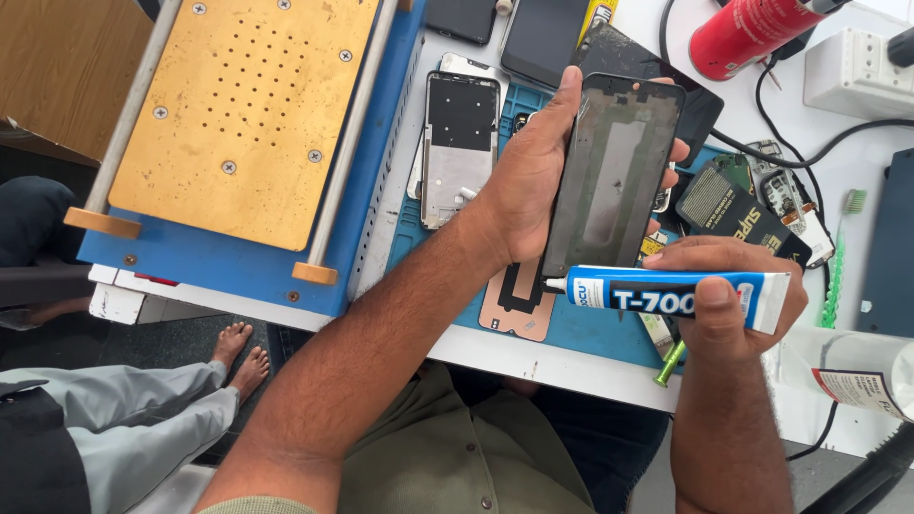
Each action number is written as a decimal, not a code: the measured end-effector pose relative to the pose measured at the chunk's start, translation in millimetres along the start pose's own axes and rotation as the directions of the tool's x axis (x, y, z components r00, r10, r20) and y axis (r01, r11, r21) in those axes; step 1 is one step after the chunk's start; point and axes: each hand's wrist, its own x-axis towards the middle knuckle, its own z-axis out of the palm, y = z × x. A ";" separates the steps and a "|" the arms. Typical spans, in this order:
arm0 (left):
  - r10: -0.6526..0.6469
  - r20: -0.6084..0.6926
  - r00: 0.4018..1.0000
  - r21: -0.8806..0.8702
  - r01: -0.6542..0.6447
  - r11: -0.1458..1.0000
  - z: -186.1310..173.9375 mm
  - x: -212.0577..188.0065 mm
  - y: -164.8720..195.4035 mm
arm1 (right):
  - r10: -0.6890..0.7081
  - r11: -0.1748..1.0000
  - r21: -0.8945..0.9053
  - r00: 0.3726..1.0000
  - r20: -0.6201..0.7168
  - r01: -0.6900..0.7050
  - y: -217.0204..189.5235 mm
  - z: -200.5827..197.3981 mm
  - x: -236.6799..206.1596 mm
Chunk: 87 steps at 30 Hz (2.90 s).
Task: The person applies T-7000 adhesive along the edges of a smartphone screen assembly using a tube, then uses a metal tool to spread the adhesive evenly. The person handles the screen and adhesive tube throughout the clip.
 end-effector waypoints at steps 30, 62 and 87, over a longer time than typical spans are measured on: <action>0.015 -0.039 0.999 0.027 -0.014 1.000 1.1 1.2 2.3 | -0.009 0.998 -0.057 0.997 0.076 0.013 -7.6 0.4 7.5; -0.030 -0.124 0.992 0.061 0.037 0.997 -0.5 2.4 0.8 | 0.027 0.996 -0.083 0.990 0.139 -0.015 -9.3 -18.6 14.2; -0.041 -0.038 0.998 -0.026 0.040 0.999 -1.9 1.9 -0.7 | 0.033 0.997 -0.073 0.993 0.117 -0.025 -11.4 -24.6 15.8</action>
